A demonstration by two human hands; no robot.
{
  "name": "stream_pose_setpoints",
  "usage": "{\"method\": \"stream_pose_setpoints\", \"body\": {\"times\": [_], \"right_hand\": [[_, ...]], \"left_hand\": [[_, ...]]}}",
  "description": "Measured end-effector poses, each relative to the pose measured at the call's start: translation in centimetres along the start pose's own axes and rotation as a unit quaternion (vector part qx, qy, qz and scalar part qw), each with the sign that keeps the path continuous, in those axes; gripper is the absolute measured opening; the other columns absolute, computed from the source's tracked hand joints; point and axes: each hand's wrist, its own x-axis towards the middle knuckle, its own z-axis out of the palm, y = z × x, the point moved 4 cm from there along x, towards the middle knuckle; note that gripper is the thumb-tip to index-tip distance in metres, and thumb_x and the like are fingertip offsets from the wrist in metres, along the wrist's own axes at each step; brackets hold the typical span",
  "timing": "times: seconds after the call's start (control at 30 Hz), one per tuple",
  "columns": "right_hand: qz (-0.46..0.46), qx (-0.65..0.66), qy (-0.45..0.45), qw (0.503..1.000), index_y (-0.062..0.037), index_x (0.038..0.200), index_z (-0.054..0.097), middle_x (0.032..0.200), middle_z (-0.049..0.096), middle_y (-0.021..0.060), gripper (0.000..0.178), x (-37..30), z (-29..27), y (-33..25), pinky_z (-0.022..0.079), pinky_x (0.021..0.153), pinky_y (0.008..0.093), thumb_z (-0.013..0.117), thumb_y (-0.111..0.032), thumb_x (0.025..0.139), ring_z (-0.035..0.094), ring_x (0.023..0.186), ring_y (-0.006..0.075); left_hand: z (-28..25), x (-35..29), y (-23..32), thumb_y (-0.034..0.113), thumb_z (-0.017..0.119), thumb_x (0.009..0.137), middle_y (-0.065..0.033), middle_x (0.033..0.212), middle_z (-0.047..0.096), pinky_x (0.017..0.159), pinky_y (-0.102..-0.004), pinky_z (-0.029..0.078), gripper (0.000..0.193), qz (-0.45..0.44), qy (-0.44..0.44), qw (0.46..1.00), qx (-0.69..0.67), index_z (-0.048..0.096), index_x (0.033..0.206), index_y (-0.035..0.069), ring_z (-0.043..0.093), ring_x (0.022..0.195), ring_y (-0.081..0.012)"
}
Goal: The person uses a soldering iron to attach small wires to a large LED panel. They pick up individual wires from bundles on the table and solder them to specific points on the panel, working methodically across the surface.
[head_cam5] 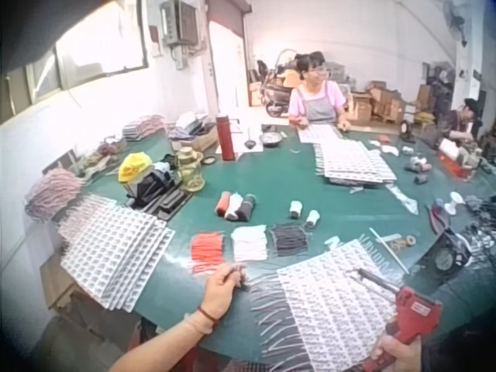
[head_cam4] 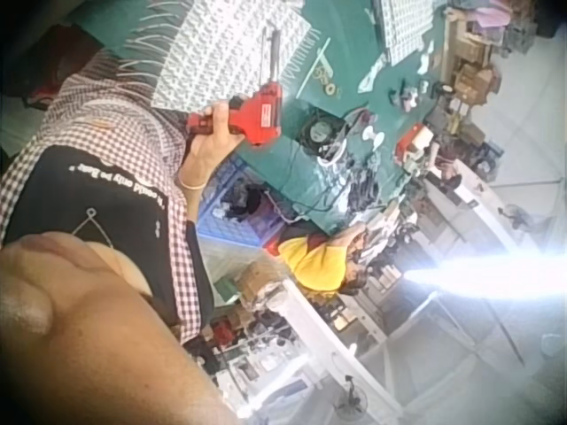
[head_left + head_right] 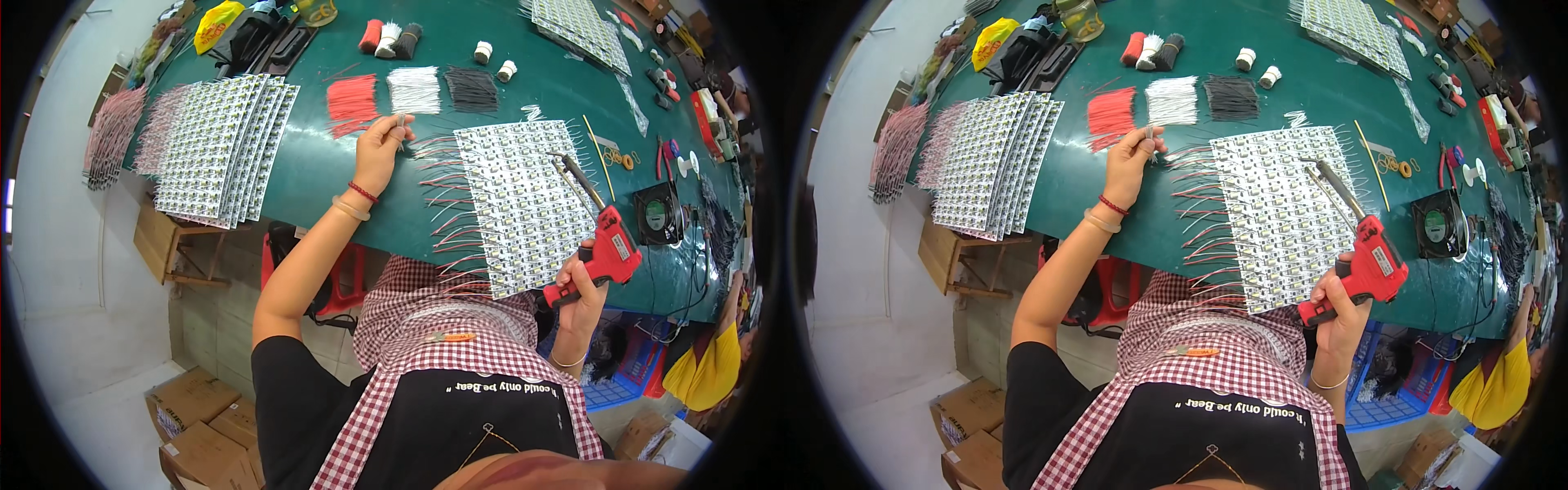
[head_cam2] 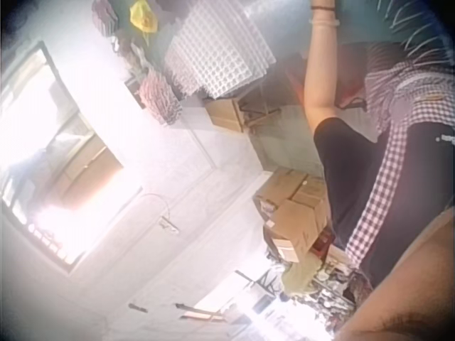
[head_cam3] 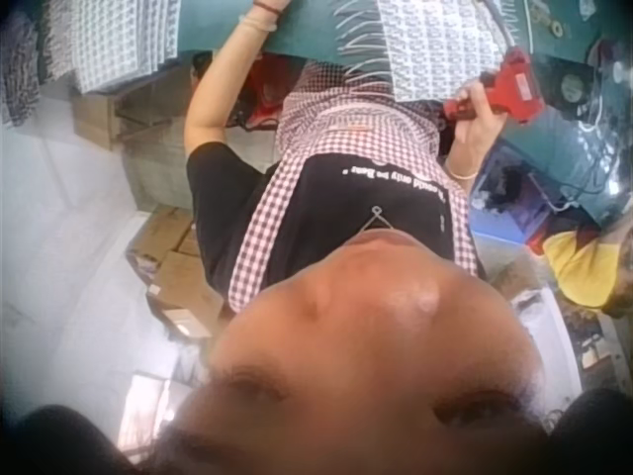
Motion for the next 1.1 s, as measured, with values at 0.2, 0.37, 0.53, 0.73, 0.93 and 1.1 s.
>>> {"method": "stream_pose_setpoints", "body": {"times": [0.2, 0.37, 0.53, 0.73, 0.93, 1.1], "right_hand": [[0.009, -0.019, 0.036, 0.999, 0.0000, 0.118, 0.050, 0.073, 0.056, 0.0062, 0.036, 0.2, 0.4, -0.5, 0.045, 0.057, 0.0272, 0.065, 0.000, 0.085, 0.055, 0.062, 0.0137], [0.004, -0.042, 0.002, 0.999, 0.0008, 0.118, 0.050, 0.078, 0.059, 0.0078, 0.039, 0.9, 2.5, -1.2, 0.047, 0.058, 0.0271, 0.067, -0.002, 0.083, 0.058, 0.065, 0.0142], [0.002, -0.041, -0.026, 0.999, 0.0011, 0.117, 0.050, 0.076, 0.059, 0.0086, 0.039, 0.2, 2.8, -1.5, 0.048, 0.060, 0.0277, 0.068, -0.002, 0.083, 0.058, 0.065, 0.0146], [0.000, -0.040, -0.004, 0.999, 0.0013, 0.117, 0.050, 0.075, 0.058, 0.0083, 0.037, 0.0, 1.0, -0.9, 0.048, 0.059, 0.0279, 0.066, -0.002, 0.083, 0.058, 0.065, 0.0154], [-0.002, -0.041, 0.036, 0.998, 0.0016, 0.116, 0.050, 0.075, 0.058, 0.0082, 0.035, -0.1, -0.5, -0.9, 0.047, 0.059, 0.0270, 0.064, -0.001, 0.084, 0.057, 0.064, 0.0147], [0.006, -0.038, 0.028, 0.999, 0.0012, 0.117, 0.050, 0.075, 0.059, 0.0078, 0.036, 0.1, -0.7, -0.6, 0.047, 0.060, 0.0269, 0.065, -0.002, 0.085, 0.058, 0.065, 0.0145]], "left_hand": [[3.9, -2.0, 4.4, 0.013, 0.054, 0.097, -0.0065, 0.089, 0.069, 0.062, -0.0201, 0.044, 0.024, -0.110, -0.098, 0.984, -0.099, 0.061, 0.114, -0.002, 0.057, 0.070, -0.0066], [8.1, -5.0, 6.3, 0.013, 0.053, 0.098, -0.0070, 0.089, 0.069, 0.061, -0.0188, 0.044, 0.020, -0.142, -0.213, 0.962, -0.094, 0.061, 0.109, -0.002, 0.057, 0.068, -0.0064], [7.1, -1.0, 5.0, 0.007, 0.054, 0.094, -0.0105, 0.085, 0.069, 0.060, -0.0243, 0.047, 0.014, 0.025, -0.123, 0.974, 0.188, 0.065, 0.098, 0.000, 0.061, 0.067, -0.0103], [3.5, 7.6, 0.1, 0.007, 0.059, 0.085, -0.0136, 0.078, 0.064, 0.067, -0.0403, 0.048, 0.010, 0.273, -0.010, 0.862, 0.427, 0.067, 0.082, 0.003, 0.062, 0.076, -0.0328], [4.9, 7.2, -0.7, 0.009, 0.063, 0.080, -0.0065, 0.084, 0.059, 0.071, -0.0380, 0.044, 0.006, 0.330, -0.015, 0.771, 0.544, 0.068, 0.078, 0.007, 0.056, 0.083, -0.0255], [4.5, 7.3, -0.8, 0.009, 0.064, 0.081, -0.0046, 0.085, 0.058, 0.070, -0.0370, 0.043, 0.005, 0.327, -0.008, 0.772, 0.545, 0.068, 0.077, 0.008, 0.056, 0.082, -0.0235]]}}
